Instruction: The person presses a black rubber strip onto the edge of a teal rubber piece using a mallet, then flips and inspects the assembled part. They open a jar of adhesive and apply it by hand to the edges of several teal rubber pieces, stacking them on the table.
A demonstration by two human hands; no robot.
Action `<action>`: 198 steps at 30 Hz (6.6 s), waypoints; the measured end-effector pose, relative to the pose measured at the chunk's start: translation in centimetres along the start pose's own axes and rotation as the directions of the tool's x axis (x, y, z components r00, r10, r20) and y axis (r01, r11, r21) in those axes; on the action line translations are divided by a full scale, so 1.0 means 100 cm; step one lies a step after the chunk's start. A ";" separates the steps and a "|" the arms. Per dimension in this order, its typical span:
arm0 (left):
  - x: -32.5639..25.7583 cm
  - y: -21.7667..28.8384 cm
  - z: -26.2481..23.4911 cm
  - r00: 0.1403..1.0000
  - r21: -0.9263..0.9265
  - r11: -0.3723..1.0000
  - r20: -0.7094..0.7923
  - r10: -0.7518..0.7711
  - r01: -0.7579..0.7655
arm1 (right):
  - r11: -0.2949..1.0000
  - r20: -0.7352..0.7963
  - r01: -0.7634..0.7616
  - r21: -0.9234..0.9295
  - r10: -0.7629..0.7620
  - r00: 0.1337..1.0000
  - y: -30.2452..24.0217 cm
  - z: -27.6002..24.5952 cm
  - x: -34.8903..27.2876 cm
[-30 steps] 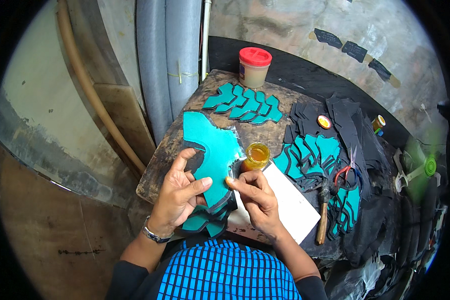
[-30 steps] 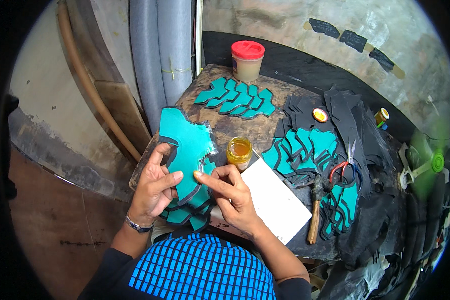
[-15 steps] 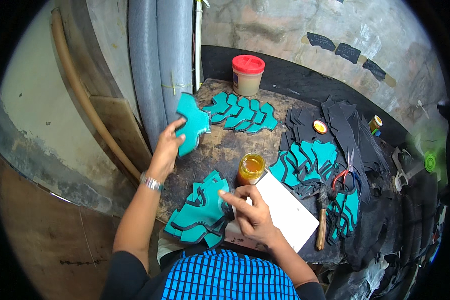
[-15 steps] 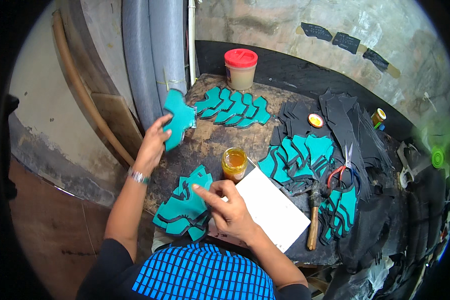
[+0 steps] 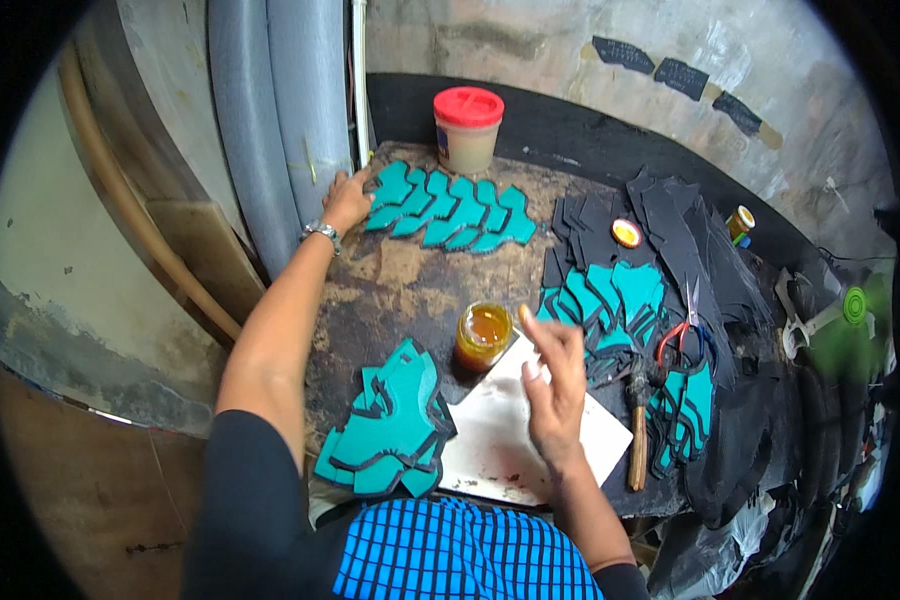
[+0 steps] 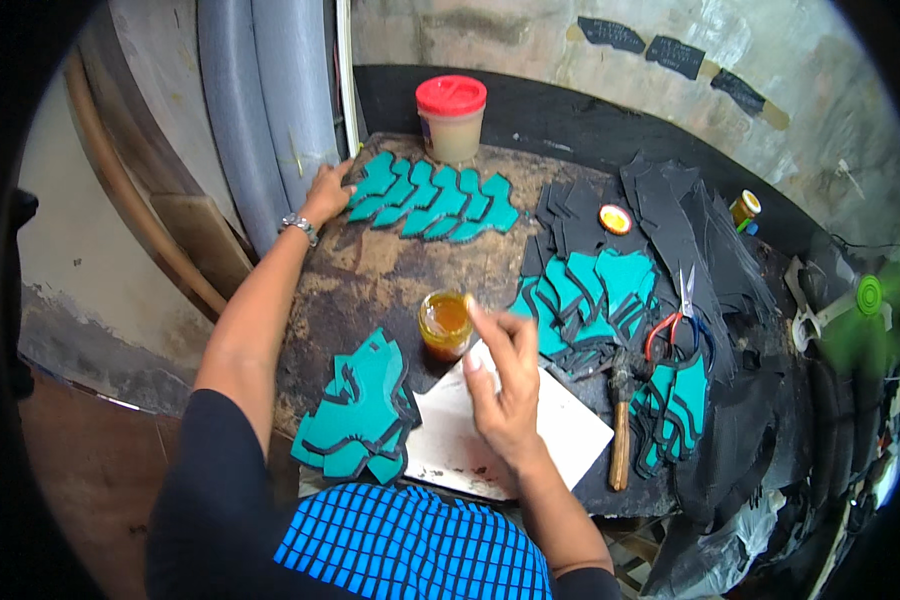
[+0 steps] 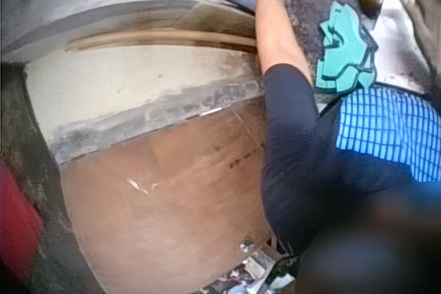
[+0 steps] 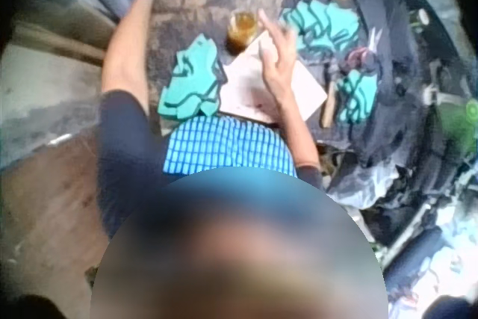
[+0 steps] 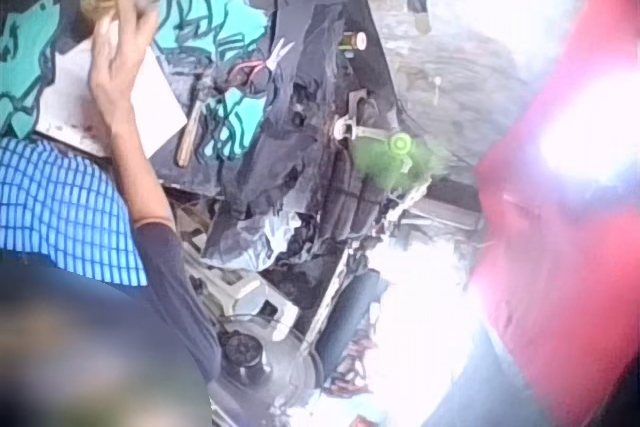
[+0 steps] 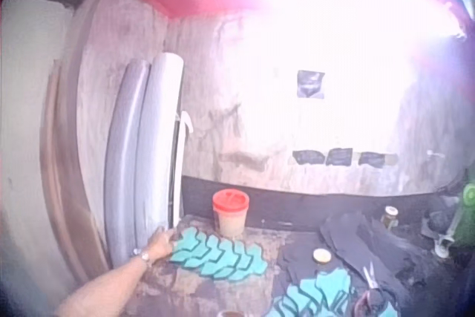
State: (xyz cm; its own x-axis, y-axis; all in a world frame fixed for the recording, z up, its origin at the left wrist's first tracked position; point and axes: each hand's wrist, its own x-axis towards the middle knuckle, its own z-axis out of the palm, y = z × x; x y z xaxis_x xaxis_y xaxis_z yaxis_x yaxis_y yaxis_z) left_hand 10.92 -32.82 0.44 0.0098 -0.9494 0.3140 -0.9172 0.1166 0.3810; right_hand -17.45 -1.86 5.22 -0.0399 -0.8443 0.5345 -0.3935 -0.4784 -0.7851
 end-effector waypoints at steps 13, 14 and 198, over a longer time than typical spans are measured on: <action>-0.270 0.082 -0.107 0.871 -0.131 0.944 0.364 0.329 -0.302 | 0.870 0.314 0.209 -0.447 -0.066 0.947 -0.016 -0.007 0.076; -0.276 0.084 -0.105 0.893 -0.171 0.942 0.306 0.329 -0.288 | 0.876 0.291 0.213 -0.432 -0.088 0.953 -0.019 -0.014 0.073; -0.281 0.100 -0.150 0.867 -0.878 0.019 0.476 0.144 0.479 | 0.632 0.359 -0.219 0.743 -0.101 0.928 -0.010 0.009 -0.039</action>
State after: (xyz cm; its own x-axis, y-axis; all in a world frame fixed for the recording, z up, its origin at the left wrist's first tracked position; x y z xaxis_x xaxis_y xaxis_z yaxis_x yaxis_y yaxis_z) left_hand 7.41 -0.59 8.49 -0.3138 -0.9455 -0.0870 0.3369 -0.1965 0.9208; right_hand -16.10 1.70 3.69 0.3318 -0.8221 0.4627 0.4429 -0.2973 -0.8458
